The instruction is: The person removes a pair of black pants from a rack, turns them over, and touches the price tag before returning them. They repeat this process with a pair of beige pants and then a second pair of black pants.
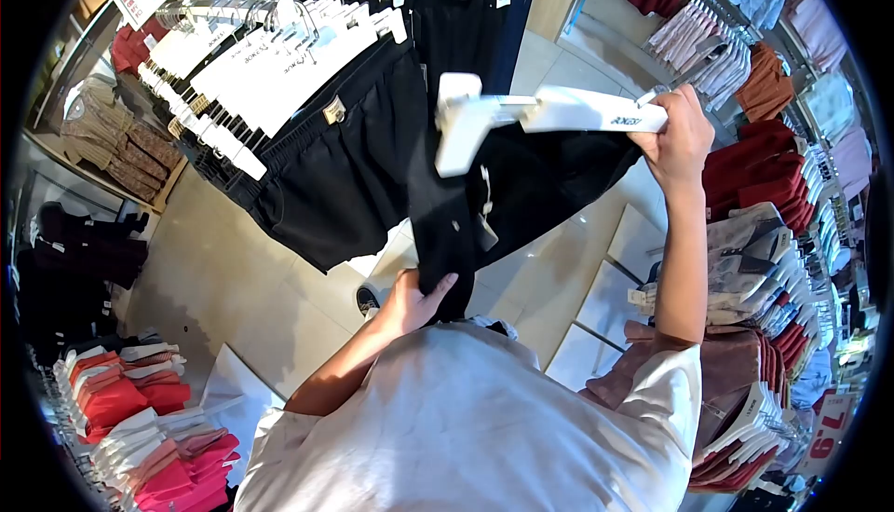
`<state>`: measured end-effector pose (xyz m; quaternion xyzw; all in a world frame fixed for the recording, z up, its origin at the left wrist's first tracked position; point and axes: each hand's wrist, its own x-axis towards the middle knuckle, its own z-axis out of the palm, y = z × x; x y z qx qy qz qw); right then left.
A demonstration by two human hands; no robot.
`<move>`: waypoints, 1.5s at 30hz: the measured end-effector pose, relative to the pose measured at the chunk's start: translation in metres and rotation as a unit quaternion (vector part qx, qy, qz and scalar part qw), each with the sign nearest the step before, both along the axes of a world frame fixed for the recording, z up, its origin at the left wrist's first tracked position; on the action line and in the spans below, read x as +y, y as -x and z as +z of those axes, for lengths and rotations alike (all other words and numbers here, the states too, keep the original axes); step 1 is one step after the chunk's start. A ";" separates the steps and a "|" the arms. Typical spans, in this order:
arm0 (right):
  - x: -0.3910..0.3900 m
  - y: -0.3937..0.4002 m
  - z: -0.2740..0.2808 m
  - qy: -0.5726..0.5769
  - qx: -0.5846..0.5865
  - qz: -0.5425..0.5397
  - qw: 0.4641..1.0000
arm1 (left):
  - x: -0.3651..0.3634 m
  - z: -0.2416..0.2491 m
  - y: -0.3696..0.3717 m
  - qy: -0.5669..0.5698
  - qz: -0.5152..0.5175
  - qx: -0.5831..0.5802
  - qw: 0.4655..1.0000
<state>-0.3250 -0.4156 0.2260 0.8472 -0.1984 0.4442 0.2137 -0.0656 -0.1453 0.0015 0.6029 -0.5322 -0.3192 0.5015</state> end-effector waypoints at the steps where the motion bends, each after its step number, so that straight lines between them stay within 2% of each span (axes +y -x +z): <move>1: 0.003 -0.006 0.004 0.029 0.010 -0.018 0.999 | 0.002 -0.002 0.001 0.004 -0.007 -0.008 1.000; 3: -0.003 -0.009 -0.001 0.031 0.009 -0.030 0.999 | 0.005 -0.013 0.004 0.001 -0.005 -0.026 1.000; 5: -0.020 -0.008 -0.011 0.029 -0.071 -0.062 0.995 | 0.007 -0.003 0.007 -0.008 -0.043 0.019 0.999; 6: -0.032 -0.006 -0.017 0.025 -0.088 -0.075 0.993 | 0.009 0.012 0.004 -0.096 -0.084 0.010 0.992; 7: -0.041 -0.008 -0.018 0.051 -0.101 -0.065 0.991 | 0.009 0.007 0.006 -0.092 -0.084 0.012 0.992; 9: -0.081 -0.015 -0.031 0.040 -0.243 0.055 0.968 | 0.009 -0.005 0.013 -0.086 -0.182 -0.010 0.980; 10: -0.086 -0.006 -0.023 0.023 -0.189 0.101 0.977 | 0.008 0.001 0.014 -0.096 -0.242 -0.003 0.966; 11: -0.098 -0.021 -0.028 -0.049 -0.361 0.204 0.909 | 0.009 0.006 0.019 -0.076 -0.266 -0.038 0.960; 13: -0.088 -0.045 -0.018 -0.125 -0.520 0.225 0.815 | 0.005 0.008 0.024 -0.053 -0.333 -0.074 0.939; 14: -0.105 -0.042 -0.019 -0.111 -0.535 0.250 0.799 | 0.001 0.008 0.025 -0.056 -0.359 -0.065 0.930; 16: -0.085 -0.074 -0.010 -0.159 -0.640 0.286 0.695 | -0.008 0.017 0.028 -0.086 -0.390 -0.082 0.913; 17: -0.074 -0.083 -0.002 -0.216 -0.675 0.322 0.628 | -0.011 0.022 0.029 -0.120 -0.410 -0.102 0.898; 18: -0.068 -0.092 0.007 -0.278 -0.722 0.335 0.538 | -0.011 0.024 0.032 -0.120 -0.412 -0.103 0.897; 19: -0.067 -0.111 0.008 -0.238 -0.730 0.306 0.563 | -0.011 0.021 0.034 -0.119 -0.419 -0.108 0.894; 21: -0.063 -0.111 0.011 -0.378 -0.739 0.452 0.327 | -0.012 0.014 0.037 -0.101 -0.413 -0.113 0.898; 23: -0.056 -0.114 0.011 -0.460 -0.676 0.507 0.273 | -0.012 0.013 0.036 -0.100 -0.412 -0.111 0.899; 24: -0.051 -0.119 0.009 -0.463 -0.662 0.519 0.280 | -0.012 0.014 0.034 -0.098 -0.402 -0.093 0.906; 25: -0.039 -0.126 0.011 -0.464 -0.676 0.511 0.259 | -0.012 0.020 0.033 -0.096 -0.390 -0.074 0.913; 27: -0.022 -0.138 0.009 -0.432 -0.665 0.563 0.234 | -0.016 0.035 0.029 -0.076 -0.366 -0.075 0.925; 28: -0.012 -0.142 0.009 -0.427 -0.659 0.567 0.247 | -0.019 0.044 0.029 -0.034 -0.301 -0.044 0.952; 29: -0.010 -0.144 -0.002 -0.427 -0.614 0.580 0.322 | -0.023 0.053 0.029 0.010 -0.233 -0.013 0.972; 31: -0.009 -0.141 -0.022 -0.448 -0.579 0.602 0.318 | -0.030 0.071 0.028 0.087 -0.142 0.093 0.982; 32: -0.004 -0.143 -0.035 -0.442 -0.558 0.625 0.318 | -0.032 0.089 0.025 0.073 -0.129 0.148 0.978; 33: -0.004 -0.139 -0.050 -0.459 -0.512 0.641 0.340 | -0.035 0.103 0.023 0.107 -0.142 0.162 0.971; 35: 0.016 -0.152 -0.069 -0.446 -0.541 0.649 0.296 | -0.039 0.119 0.026 0.157 -0.140 0.175 0.962; 36: 0.037 -0.161 -0.068 -0.445 -0.594 0.612 0.272 | -0.038 0.124 0.028 0.170 -0.137 0.142 0.966; 37: 0.044 -0.167 -0.076 -0.446 -0.599 0.611 0.262 | -0.037 0.129 0.031 0.181 -0.135 0.107 0.968; 39: 0.051 -0.178 -0.096 -0.452 -0.628 0.598 0.210 | -0.038 0.128 0.041 0.213 -0.111 0.032 0.970; 41: 0.056 -0.183 -0.109 -0.468 -0.635 0.581 0.200 | -0.039 0.139 0.049 0.228 -0.041 -0.086 0.969; 42: 0.056 -0.181 -0.115 -0.512 -0.630 0.543 0.214 | -0.040 0.138 0.051 0.243 -0.016 -0.157 0.957; 43: 0.054 -0.178 -0.120 -0.556 -0.621 0.503 0.229 | -0.040 0.135 0.051 0.255 -0.008 -0.173 0.951; 44: 0.049 -0.175 -0.131 -0.571 -0.592 0.501 0.268 | -0.039 0.133 0.052 0.255 -0.004 -0.175 0.951; 45: 0.052 -0.175 -0.131 -0.574 -0.594 0.498 0.264 | -0.039 0.132 0.051 0.257 0.001 -0.176 0.950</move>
